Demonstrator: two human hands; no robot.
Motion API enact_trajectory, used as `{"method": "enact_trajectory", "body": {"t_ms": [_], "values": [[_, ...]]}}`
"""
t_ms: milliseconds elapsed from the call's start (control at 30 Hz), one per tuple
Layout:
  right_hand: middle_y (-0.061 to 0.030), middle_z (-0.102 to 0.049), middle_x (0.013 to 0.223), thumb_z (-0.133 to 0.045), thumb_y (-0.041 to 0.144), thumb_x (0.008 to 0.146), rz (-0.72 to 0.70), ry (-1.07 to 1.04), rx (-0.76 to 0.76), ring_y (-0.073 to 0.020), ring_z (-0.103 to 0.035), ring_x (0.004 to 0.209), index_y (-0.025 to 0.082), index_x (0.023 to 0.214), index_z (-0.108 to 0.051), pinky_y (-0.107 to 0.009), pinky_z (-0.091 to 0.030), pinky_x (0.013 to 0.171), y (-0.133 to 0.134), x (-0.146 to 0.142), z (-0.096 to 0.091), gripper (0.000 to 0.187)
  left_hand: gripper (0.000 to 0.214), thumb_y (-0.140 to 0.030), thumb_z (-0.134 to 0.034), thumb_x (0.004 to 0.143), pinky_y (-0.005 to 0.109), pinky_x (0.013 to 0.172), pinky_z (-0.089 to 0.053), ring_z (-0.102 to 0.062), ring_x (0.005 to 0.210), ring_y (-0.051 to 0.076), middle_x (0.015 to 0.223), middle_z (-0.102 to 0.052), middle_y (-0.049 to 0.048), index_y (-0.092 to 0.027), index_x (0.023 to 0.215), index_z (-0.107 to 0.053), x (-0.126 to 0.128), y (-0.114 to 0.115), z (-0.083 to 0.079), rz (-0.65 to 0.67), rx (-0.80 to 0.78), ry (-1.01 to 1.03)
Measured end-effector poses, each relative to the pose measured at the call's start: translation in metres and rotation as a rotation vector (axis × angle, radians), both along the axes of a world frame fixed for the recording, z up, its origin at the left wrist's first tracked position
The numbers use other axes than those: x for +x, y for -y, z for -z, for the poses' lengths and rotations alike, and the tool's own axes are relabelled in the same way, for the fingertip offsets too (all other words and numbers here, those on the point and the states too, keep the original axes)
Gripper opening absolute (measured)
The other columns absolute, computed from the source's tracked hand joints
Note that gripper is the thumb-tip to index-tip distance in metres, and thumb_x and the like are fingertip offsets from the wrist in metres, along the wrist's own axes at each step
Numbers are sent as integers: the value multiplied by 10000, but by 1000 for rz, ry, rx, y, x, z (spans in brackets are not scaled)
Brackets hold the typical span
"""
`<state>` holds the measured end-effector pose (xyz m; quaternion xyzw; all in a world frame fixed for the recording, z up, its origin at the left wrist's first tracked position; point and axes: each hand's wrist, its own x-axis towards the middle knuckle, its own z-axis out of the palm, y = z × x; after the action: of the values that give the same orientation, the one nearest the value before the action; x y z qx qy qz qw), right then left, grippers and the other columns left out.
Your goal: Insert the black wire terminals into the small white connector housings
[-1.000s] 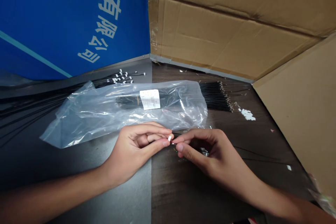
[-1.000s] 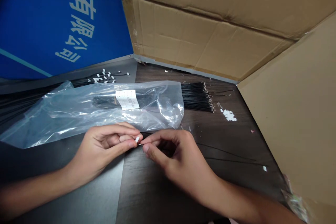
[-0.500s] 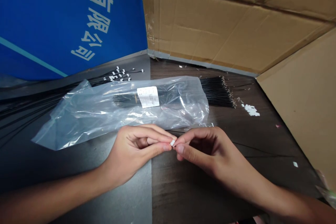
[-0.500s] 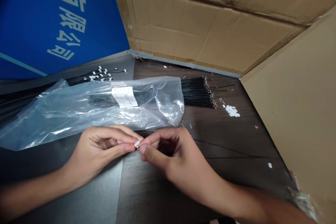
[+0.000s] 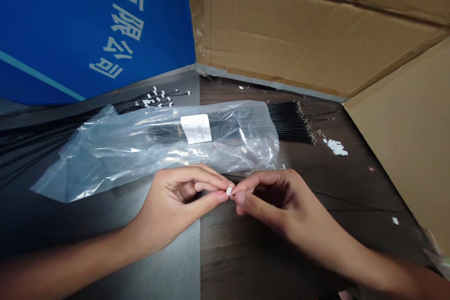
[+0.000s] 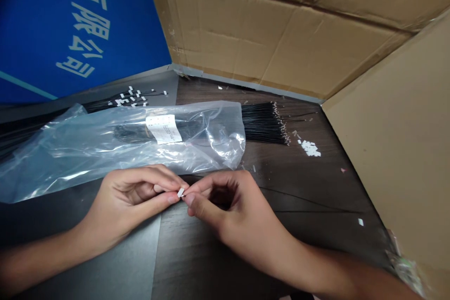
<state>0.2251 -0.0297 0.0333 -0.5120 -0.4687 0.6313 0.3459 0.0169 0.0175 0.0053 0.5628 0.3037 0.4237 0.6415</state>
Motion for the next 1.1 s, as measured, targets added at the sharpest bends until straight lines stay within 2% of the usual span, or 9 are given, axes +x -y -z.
{"method": "enact_trajectory", "body": {"t_ms": [233, 400, 767, 967, 1100], "values": [[1, -773, 774, -861, 303, 889, 17, -5, -10, -119, -664, 733, 184, 817, -802, -197, -511, 704, 1, -1, 1, 151, 286, 52, -795, 792, 145, 727, -666, -811, 777, 126, 863, -852, 25, -211, 867, -879, 0, 2, -1, -24, 27, -43], [13, -748, 736, -859, 241, 867, 16, 0, -18, -104, -654, 718, 179, 769, -792, -173, -507, 696, -1, -1, 1, 134, 279, 64, -769, 811, 145, 755, -655, -811, 797, 131, 878, -844, 54, -182, 873, -887, -1, 2, -2, -7, 150, -105], [9, -700, 674, -766, 211, 819, 44, 129, -12, -91, -582, 628, 147, 735, -765, -166, -468, 585, 3, -5, -5, 106, 261, 36, -773, 837, 125, 750, -640, -809, 782, 113, 885, -839, 43, -187, 901, -890, -5, 1, 0, 1, 331, -213], [7, -728, 695, -736, 186, 812, 29, 151, -11, -98, -614, 642, 154, 745, -766, -171, -478, 589, 3, -5, -4, 79, 251, 34, -780, 840, 131, 760, -642, -805, 791, 111, 905, -835, 41, -182, 915, -881, -5, 3, 0, 8, 401, -251], [23, -704, 679, -742, 162, 809, 20, 112, -29, -82, -580, 623, 152, 741, -751, -165, -454, 581, 3, -6, -4, 69, 231, 30, -784, 852, 126, 776, -636, -805, 808, 107, 918, -833, 47, -166, 931, -875, -5, 4, 1, 8, 438, -262]]}}
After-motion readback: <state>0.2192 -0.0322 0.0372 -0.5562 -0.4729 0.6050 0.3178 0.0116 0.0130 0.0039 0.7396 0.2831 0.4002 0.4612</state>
